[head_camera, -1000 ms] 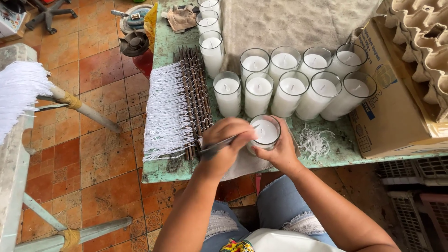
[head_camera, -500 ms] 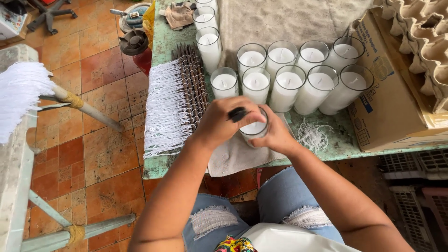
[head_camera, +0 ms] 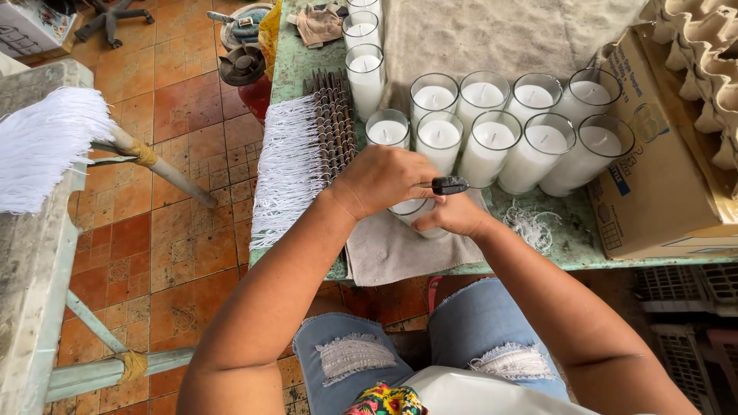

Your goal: Cleaning residue from the inside of glass candle jars using a knife and a cloth.

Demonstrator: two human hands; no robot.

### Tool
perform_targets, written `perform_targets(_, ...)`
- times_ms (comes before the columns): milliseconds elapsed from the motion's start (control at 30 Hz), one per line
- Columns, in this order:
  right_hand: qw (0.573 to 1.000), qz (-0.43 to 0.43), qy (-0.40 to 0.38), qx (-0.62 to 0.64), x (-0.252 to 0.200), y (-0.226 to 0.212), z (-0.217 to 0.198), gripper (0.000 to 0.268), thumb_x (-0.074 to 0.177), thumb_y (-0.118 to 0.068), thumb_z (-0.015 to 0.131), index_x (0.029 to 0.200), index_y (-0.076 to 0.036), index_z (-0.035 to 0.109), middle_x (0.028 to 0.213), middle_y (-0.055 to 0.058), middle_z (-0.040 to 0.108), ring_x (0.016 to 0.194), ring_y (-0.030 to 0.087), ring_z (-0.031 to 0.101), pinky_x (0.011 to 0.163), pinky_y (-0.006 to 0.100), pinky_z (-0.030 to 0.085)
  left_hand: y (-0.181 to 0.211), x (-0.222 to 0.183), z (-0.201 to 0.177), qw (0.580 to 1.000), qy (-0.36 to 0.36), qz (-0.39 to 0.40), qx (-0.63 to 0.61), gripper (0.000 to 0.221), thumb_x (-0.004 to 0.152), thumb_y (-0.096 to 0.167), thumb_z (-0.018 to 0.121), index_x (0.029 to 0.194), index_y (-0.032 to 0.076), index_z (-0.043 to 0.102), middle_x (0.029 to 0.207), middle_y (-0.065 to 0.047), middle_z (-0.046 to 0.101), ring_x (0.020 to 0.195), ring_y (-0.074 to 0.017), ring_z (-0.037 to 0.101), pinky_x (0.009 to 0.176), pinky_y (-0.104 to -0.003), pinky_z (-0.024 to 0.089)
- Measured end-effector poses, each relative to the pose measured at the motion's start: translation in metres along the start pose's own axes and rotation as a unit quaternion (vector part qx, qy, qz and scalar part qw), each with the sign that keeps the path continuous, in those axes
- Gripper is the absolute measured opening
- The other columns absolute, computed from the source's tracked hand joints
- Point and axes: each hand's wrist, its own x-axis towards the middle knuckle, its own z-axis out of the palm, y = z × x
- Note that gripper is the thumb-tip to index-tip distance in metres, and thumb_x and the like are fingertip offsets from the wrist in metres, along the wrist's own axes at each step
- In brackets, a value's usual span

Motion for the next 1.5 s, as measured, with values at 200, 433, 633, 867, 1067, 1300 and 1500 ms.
perform_targets(200, 0.999, 0.023, 0.001, 0.035, -0.002, 0.028, -0.001, 0.063, 0.046, 0.005, 0.090, 0.105, 0.007, 0.070, 0.109, 0.018, 0.067, 0.107, 0.026, 0.061, 0.102, 0.052, 0.046, -0.007, -0.003, 0.011, 0.999, -0.020, -0.011, 0.036, 0.037, 0.092, 0.061, 0.061, 0.076, 0.028, 0.062, 0.069, 0.006, 0.062, 0.069, -0.0188, 0.069, 0.062, -0.034, 0.058)
perform_targets(433, 0.998, 0.027, -0.001, 0.048, -0.001, 0.006, 0.001, 0.059, 0.048, 0.006, 0.090, 0.103, 0.010, 0.069, 0.106, 0.020, 0.069, 0.105, 0.025, 0.061, 0.100, 0.051, 0.047, -0.006, -0.001, 0.015, 0.999, -0.017, -0.016, 0.049, 0.043, 0.090, 0.066, 0.061, 0.074, 0.026, 0.057, 0.068, 0.008, 0.061, 0.069, -0.0171, 0.069, 0.061, -0.033, 0.058)
perform_targets(633, 0.996, 0.057, 0.005, 0.075, -0.003, 0.051, 0.006, 0.066, 0.045, 0.006, 0.094, 0.105, 0.008, 0.066, 0.102, 0.018, 0.068, 0.101, 0.026, 0.063, 0.101, 0.050, 0.048, -0.007, -0.002, 0.023, 0.996, -0.053, -0.030, 0.072, 0.041, 0.091, 0.069, 0.054, 0.076, 0.032, 0.064, 0.069, 0.011, 0.065, 0.069, -0.0164, 0.071, 0.063, -0.034, 0.060)
perform_targets(867, 0.996, 0.051, 0.016, 0.078, 0.000, 0.021, 0.002, 0.072, 0.043, 0.005, 0.095, 0.108, 0.007, 0.065, 0.104, 0.018, 0.069, 0.102, 0.027, 0.065, 0.100, 0.051, 0.048, -0.006, 0.001, 0.019, 0.995, -0.062, -0.038, 0.064, 0.038, 0.091, 0.068, 0.055, 0.079, 0.034, 0.067, 0.072, 0.009, 0.068, 0.070, -0.0199, 0.072, 0.064, -0.038, 0.061)
perform_targets(1067, 0.993, 0.065, 0.020, 0.097, -0.008, 0.089, 0.007, 0.080, 0.043, 0.009, 0.095, 0.116, 0.006, 0.064, 0.112, 0.017, 0.069, 0.108, 0.027, 0.062, 0.103, 0.051, 0.047, -0.005, 0.003, 0.015, 0.994, -0.072, -0.050, 0.057, 0.041, 0.091, 0.067, 0.056, 0.078, 0.031, 0.068, 0.071, 0.006, 0.070, 0.069, -0.0237, 0.073, 0.064, -0.042, 0.062)
perform_targets(1300, 0.996, 0.045, 0.017, 0.071, -0.002, 0.033, 0.002, 0.080, 0.044, 0.002, 0.095, 0.118, 0.003, 0.064, 0.111, 0.017, 0.067, 0.107, 0.028, 0.062, 0.102, 0.053, 0.046, 0.005, 0.009, 0.004, 0.993, -0.093, -0.074, 0.024, 0.039, 0.092, 0.063, 0.059, 0.080, 0.028, 0.072, 0.072, 0.001, 0.073, 0.071, -0.0261, 0.074, 0.069, -0.042, 0.062)
perform_targets(1500, 0.997, 0.025, -0.013, 0.079, 0.000, -0.014, -0.009, 0.087, 0.044, -0.009, 0.093, 0.125, -0.002, 0.062, 0.116, 0.021, 0.069, 0.112, 0.037, 0.065, 0.101, 0.054, 0.047, 0.001, 0.004, -0.033, 0.960, 0.018, -0.182, -0.212, 0.037, 0.092, 0.050, 0.069, 0.086, 0.013, 0.073, 0.070, -0.014, 0.070, 0.073, -0.0399, 0.071, 0.068, -0.051, 0.056)
